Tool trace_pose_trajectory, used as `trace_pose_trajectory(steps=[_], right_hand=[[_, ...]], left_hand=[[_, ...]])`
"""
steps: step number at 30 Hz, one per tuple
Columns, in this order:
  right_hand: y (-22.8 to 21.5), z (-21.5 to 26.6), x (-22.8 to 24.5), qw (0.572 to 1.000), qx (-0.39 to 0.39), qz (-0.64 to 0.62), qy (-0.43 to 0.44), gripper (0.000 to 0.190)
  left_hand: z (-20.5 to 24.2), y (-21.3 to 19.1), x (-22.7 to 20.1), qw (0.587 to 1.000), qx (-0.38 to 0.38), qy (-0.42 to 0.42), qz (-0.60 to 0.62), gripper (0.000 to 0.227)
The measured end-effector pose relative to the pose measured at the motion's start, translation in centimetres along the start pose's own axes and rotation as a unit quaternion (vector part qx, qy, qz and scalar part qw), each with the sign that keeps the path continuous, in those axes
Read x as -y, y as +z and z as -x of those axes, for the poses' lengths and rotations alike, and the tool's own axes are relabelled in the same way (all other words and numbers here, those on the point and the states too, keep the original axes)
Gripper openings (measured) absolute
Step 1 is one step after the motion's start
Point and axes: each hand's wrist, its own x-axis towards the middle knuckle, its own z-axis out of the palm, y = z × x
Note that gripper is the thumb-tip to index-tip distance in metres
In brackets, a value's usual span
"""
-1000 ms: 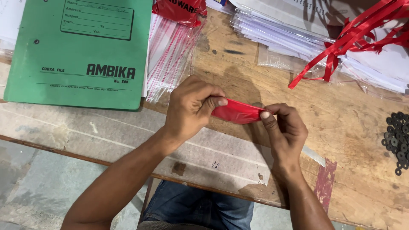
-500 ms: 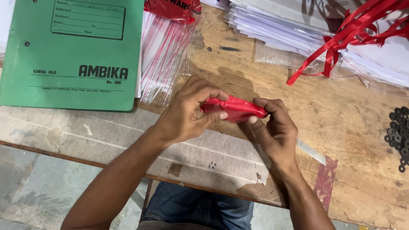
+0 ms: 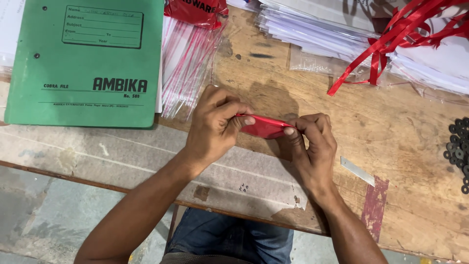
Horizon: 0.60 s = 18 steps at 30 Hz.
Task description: The person wraps ribbon around small red packets, tying the ribbon into bows or knots and using a small blade to cut the ribbon to length.
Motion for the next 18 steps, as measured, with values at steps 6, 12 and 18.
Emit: trace_pose_trajectory(steps=[6,12,18], right_hand=[[0.0,-0.3,0.3,0.992,0.009,-0.126,0.030,0.011],[0.1,-0.1,-0.1,0.949,0.021,-0.281,0.139,0.018],[0.3,-0.2,0.0,0.891,0.037,-0.403,0.205,0.016]], left_hand=[[-0.1,-0.5,-0.1,1.000,-0.019,0.004,0.022,0.012],[-0.1,-0.7,0.4,0.993,0.023,-0.078,0.079,0.011],[0.0,-0.7,1.0,0.989,0.051,-0.067,0.121,0.012]])
